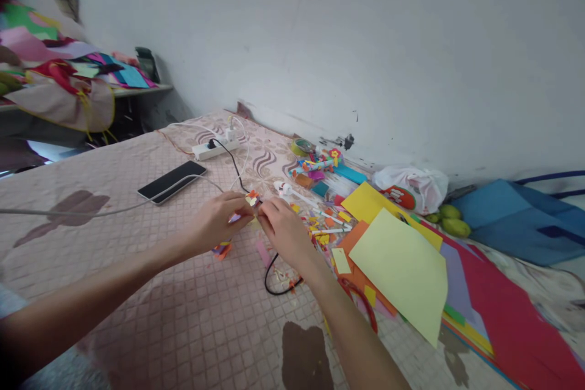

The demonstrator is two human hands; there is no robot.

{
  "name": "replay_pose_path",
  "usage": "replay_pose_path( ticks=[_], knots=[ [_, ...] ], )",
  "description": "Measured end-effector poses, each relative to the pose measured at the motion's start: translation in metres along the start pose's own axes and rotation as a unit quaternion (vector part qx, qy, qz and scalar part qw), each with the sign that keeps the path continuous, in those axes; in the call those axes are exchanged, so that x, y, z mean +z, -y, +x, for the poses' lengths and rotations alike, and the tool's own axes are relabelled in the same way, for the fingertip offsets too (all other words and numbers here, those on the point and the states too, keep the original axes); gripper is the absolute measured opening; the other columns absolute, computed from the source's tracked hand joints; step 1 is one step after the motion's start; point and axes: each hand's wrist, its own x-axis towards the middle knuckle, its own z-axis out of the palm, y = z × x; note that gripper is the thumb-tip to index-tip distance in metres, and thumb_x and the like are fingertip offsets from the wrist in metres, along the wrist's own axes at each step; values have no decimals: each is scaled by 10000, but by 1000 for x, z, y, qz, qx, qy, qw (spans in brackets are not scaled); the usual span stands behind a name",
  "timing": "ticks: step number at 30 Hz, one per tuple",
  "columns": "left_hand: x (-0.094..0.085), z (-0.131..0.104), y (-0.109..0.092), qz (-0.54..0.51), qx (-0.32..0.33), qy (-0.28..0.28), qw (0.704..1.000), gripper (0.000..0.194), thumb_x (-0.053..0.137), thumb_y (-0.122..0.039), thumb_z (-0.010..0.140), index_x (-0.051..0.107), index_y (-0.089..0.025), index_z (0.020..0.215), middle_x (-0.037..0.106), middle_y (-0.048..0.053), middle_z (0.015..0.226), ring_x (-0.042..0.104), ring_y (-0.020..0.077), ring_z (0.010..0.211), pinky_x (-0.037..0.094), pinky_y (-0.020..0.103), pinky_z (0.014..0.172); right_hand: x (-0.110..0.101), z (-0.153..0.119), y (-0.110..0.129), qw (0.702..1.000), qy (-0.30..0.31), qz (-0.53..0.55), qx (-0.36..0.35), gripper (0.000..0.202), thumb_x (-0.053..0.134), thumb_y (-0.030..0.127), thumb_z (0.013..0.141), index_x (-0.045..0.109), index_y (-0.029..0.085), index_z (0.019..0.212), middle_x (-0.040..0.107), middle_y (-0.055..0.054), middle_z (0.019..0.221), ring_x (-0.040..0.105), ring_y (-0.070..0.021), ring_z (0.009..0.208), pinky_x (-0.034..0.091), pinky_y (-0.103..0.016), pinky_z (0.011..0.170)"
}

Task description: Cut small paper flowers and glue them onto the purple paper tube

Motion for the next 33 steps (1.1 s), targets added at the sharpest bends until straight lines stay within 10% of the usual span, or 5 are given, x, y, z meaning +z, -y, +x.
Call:
replay_pose_path(
  ticks=[8,24,33],
  knots=[
    [4,2,7,-70,-121,-35,990,115,510,-212,761,577,-151,691,594,8,658,505,104,595,387,222,577,11,-2,-2,983,-109,101,110,92,478,256,853,514,187,805,555,-18,756,522,-139,668,412,-242,605],
    [-7,30,50,-133,-260,-22,956,203,533,-309,700,621,-125,697,605,12,607,502,91,530,351,193,482,39,29,-25,958,-122,179,190,209,466,309,826,519,174,676,507,26,579,472,-111,539,358,-215,535],
    [6,40,74,-33,-257,78,963,194,500,-265,641,644,-135,627,591,6,548,516,116,538,330,211,489,61,20,-43,967,-74,129,207,225,463,301,812,507,180,627,475,37,534,449,-116,513,322,-221,510]
  ],
)
